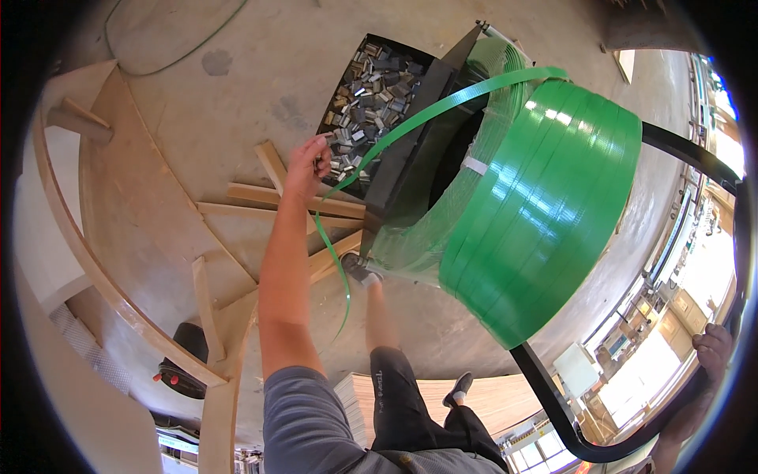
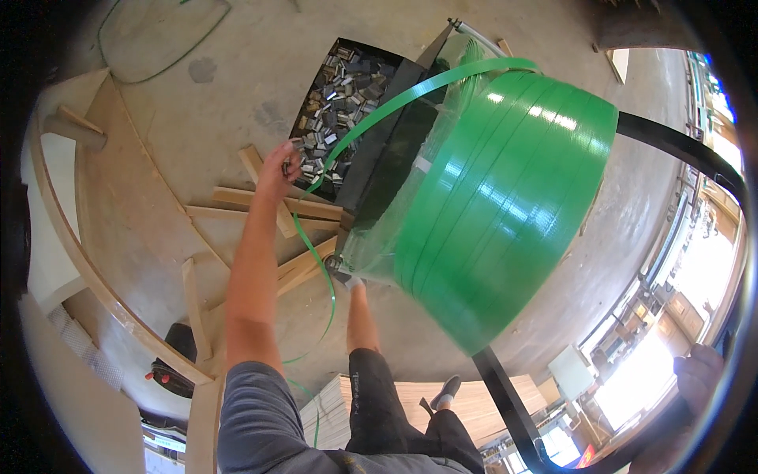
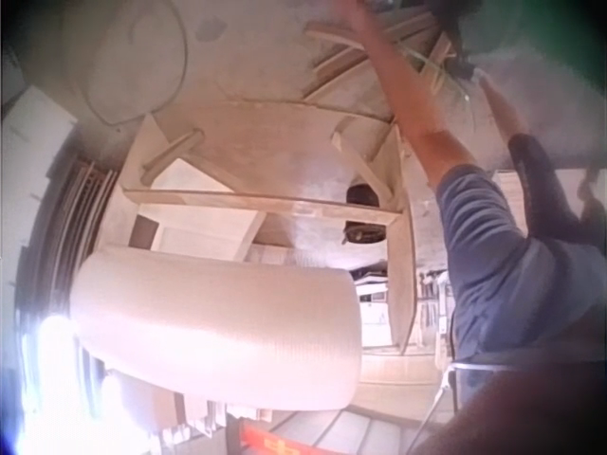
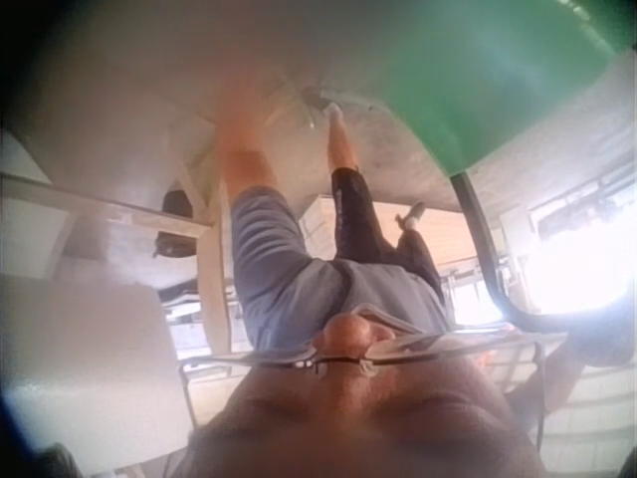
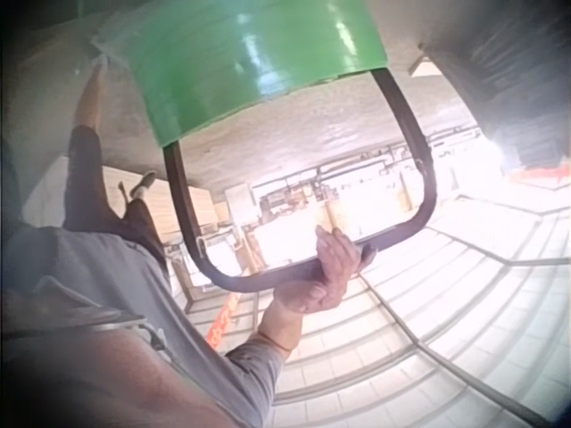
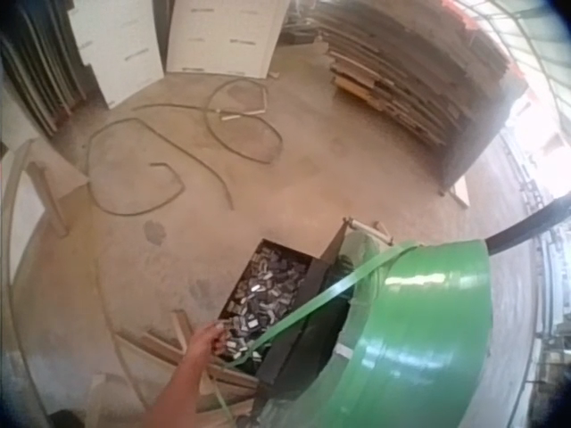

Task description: The person secures a stack of wood panels by pulling green plastic strapping from a dispenser, wrapping it around the stack, and using a tensioning tool and large shears to tighten and cut the strap.

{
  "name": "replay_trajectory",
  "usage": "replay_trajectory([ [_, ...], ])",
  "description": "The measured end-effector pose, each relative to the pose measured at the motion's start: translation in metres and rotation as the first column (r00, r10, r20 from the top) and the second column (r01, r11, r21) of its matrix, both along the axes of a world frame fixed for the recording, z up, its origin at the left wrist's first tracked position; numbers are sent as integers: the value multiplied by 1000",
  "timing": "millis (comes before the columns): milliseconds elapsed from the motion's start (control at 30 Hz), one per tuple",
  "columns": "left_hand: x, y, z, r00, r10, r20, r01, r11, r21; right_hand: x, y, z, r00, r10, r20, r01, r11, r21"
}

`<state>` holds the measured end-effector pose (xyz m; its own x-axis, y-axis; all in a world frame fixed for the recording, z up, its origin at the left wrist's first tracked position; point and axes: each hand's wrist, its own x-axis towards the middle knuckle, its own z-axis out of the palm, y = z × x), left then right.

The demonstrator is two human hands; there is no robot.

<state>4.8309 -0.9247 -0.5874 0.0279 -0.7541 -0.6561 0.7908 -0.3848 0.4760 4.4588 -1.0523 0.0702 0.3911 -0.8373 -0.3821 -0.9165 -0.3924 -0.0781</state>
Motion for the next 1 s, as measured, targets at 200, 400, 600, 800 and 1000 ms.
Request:
replay_trajectory([
  [200,-24,-6,15,925,168,-340,-209,974,-87,3,10,6,1000,-25,-15,25,999,-23],
  [400,-16,-4,42,824,59,-563,-272,913,-303,9,13,-4,946,201,-253,-231,969,-93],
  [600,-13,-3,62,902,273,-335,-335,931,-142,17,3,-7,996,80,42,-79,997,-25],
  [800,-16,-23,20,526,-198,827,81,980,183,31,5,-15,994,80,71,-78,996,-38],
  [1000,-56,-32,-10,-159,-670,725,362,644,674,37,3,-19,989,139,-41,-142,986,-88],
])
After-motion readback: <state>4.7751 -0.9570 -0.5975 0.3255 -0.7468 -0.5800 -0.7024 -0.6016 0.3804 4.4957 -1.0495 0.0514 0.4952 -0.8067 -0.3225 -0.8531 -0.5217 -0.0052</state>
